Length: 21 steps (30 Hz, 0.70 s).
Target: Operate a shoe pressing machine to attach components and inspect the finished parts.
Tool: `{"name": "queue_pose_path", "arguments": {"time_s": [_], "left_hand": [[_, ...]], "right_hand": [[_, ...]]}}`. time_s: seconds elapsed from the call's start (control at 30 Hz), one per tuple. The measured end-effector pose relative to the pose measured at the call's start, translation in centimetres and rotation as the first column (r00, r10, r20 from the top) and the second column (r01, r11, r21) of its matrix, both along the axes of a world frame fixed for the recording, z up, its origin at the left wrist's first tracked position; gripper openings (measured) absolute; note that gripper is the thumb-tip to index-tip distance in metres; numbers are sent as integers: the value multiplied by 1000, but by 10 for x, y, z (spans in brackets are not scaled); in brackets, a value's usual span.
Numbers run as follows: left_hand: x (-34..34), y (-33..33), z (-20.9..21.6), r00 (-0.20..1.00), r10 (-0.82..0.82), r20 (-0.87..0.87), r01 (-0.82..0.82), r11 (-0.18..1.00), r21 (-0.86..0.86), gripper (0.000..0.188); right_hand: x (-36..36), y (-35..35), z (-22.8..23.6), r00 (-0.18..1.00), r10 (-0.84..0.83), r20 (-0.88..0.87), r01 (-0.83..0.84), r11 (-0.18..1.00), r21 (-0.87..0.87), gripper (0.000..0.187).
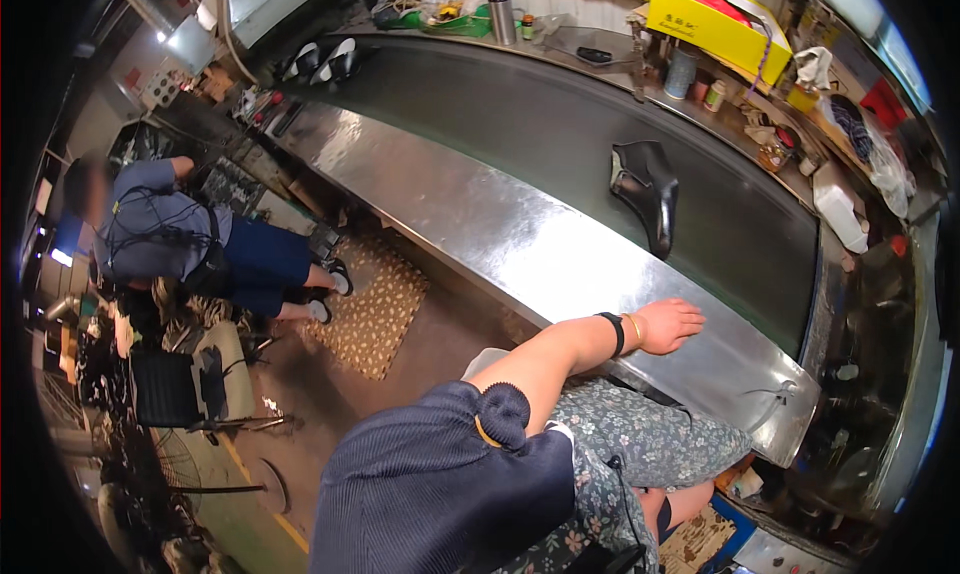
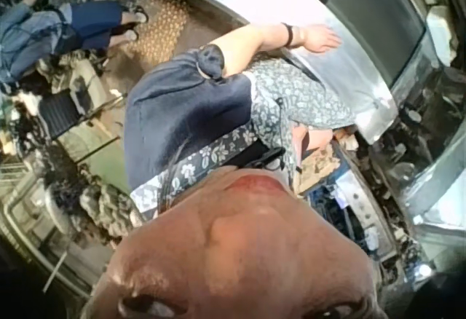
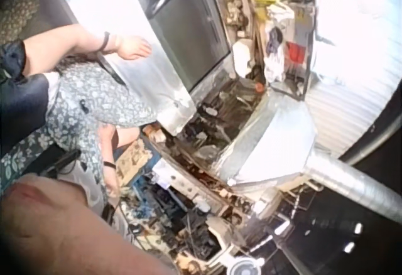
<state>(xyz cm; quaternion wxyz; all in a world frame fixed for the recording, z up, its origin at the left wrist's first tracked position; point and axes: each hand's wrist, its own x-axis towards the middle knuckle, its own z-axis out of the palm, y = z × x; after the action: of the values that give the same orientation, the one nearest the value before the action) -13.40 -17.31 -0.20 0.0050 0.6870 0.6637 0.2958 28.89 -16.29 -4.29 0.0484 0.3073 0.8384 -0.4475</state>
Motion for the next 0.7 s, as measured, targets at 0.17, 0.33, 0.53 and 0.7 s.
{"name": "queue_pose_path", "arguments": {"time_s": [0.17,0.33,0.53,0.7], "left_hand": [[1,2,-8,999,-6,-43,7,1000,12,42],[6,8,-21,998,23,-64,-25,999,-32,43],[14,10,-32,973,99,-210,-108,994,-33,43],[13,7,-32,998,63,-3,-62,995,73,42]], "right_hand": [[4,6,-30,990,-65,-127,64,998,-17,32],[26,-12,-50,953,-43,-300,96,981,166,26],[-29,44,-13,943,147,-297,-36,936,349,29],[-128,114,43,954,151,-259,-15,887,461,29]]}}
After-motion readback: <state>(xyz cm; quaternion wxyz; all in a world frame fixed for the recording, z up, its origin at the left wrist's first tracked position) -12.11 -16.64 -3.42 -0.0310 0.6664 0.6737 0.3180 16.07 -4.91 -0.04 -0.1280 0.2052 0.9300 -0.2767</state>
